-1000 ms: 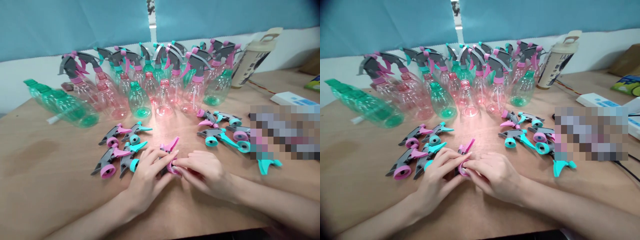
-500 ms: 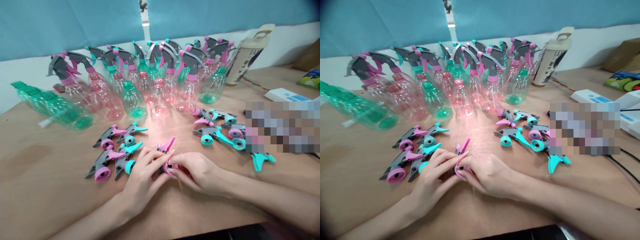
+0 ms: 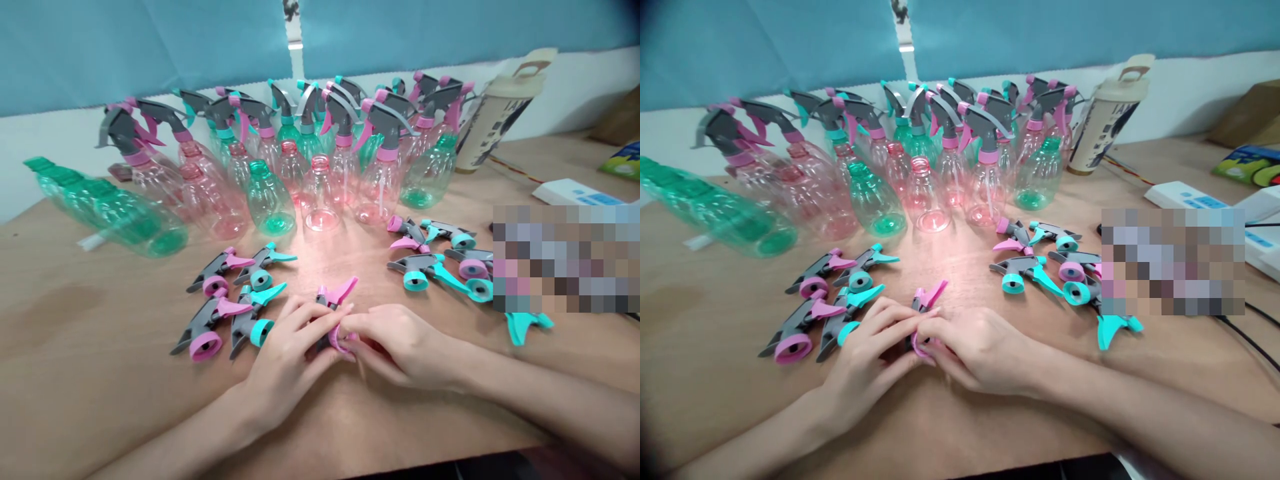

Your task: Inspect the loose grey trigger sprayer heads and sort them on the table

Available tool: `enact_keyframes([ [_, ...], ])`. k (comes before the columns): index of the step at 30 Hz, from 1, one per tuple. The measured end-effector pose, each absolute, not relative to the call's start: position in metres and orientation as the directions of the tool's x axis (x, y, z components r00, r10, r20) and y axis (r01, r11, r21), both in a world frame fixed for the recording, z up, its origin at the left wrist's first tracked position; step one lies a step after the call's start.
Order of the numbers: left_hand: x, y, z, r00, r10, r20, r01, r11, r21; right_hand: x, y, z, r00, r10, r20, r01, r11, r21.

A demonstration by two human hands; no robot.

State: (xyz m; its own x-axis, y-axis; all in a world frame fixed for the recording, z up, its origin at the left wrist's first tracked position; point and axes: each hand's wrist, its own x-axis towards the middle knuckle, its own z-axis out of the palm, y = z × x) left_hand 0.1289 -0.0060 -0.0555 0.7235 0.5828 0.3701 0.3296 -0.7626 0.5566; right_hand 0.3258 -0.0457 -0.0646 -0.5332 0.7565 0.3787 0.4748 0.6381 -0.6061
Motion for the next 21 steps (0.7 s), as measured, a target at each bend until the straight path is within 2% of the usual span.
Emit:
enact_keyframes([
  [5, 0.129, -0.006, -0.056, 0.732, 0.568, 0.375, 0.309, -0.768, 0.561, 0.326, -0.044, -0.066, -0.575, 0.714, 0.401, 0.502, 0.694, -0.516],
  [16, 0.130, -0.007, -0.056, 0.769, 0.561, 0.308, 0.308, -0.746, 0.590, 0.331, -0.041, -0.060, -0.641, 0.701, 0.314, 0.479, 0.685, -0.549],
  [21, 0.130, -0.007, -0.055, 0.775, 0.565, 0.283, 0.292, -0.718, 0.632, 0.335, -0.041, -0.053, -0.665, 0.660, 0.349, 0.519, 0.745, -0.420],
])
